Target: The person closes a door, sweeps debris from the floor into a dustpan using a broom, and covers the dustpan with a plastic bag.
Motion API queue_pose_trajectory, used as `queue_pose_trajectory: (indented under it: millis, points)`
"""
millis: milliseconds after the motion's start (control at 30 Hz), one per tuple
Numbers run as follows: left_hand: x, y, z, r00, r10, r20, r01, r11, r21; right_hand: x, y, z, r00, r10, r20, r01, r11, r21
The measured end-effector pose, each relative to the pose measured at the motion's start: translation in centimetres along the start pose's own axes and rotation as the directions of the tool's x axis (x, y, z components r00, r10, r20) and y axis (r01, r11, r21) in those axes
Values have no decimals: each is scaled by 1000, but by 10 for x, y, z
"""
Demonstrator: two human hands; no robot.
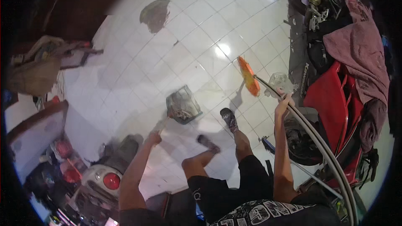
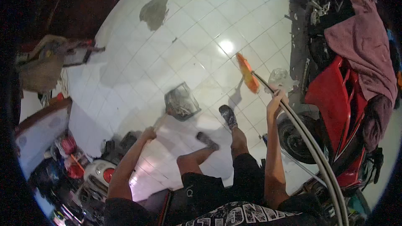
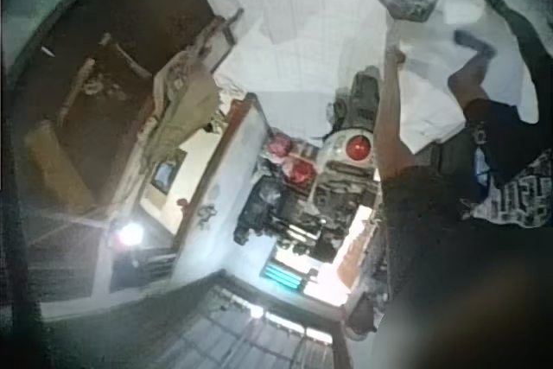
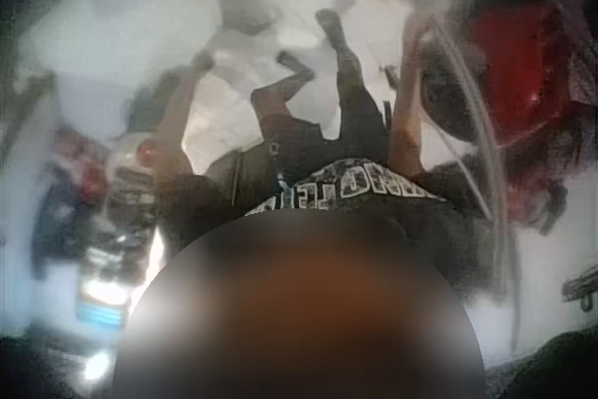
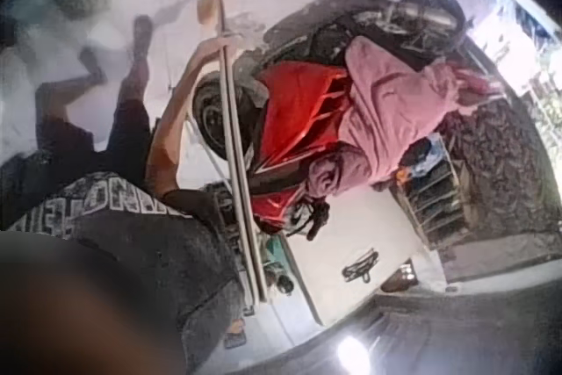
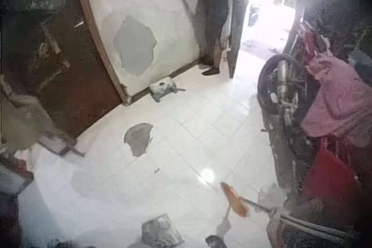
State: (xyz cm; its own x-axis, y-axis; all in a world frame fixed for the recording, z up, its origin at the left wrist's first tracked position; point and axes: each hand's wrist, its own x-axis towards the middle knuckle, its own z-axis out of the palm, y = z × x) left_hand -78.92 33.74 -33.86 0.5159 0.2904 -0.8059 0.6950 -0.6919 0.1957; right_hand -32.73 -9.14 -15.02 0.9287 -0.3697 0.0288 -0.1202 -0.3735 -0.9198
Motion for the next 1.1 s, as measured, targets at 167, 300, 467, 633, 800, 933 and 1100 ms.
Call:
queue_pose_trajectory:
  millis: [167, 300, 467, 633, 800, 933, 1100]
  points:
    - [-12, 30, -46, 772, 492, 402, -633, 543, 552, -8, -3, 10, 995, -89, 35, 92, 991, -96]
    - [-47, 45, -37, 993, -38, -115, 56, 985, 160, -37, -31, 28, 988, -146, 45, 152, 972, -181]
    - [-87, 115, -64, 984, 122, 131, -135, 986, 102, -85, -46, 29, 990, -140, 29, 139, 990, 14]
    - [-108, 114, -68, 819, 541, 192, -571, 734, 368, -137, -51, 49, 959, -259, 116, 262, 965, -3]
    - [-190, 144, -156, 974, 96, -207, -176, 893, -414, -233, -88, 57, 980, -11, 197, 29, 996, -86]
    - [-251, 145, -166, 950, -172, -260, -62, 714, -698, -272, -148, 45, 967, 118, 228, -173, 955, 241]
    - [-187, 115, -137, 949, 78, -306, -199, 901, -386, -290, -156, 41, 932, 226, 283, -294, 928, 229]
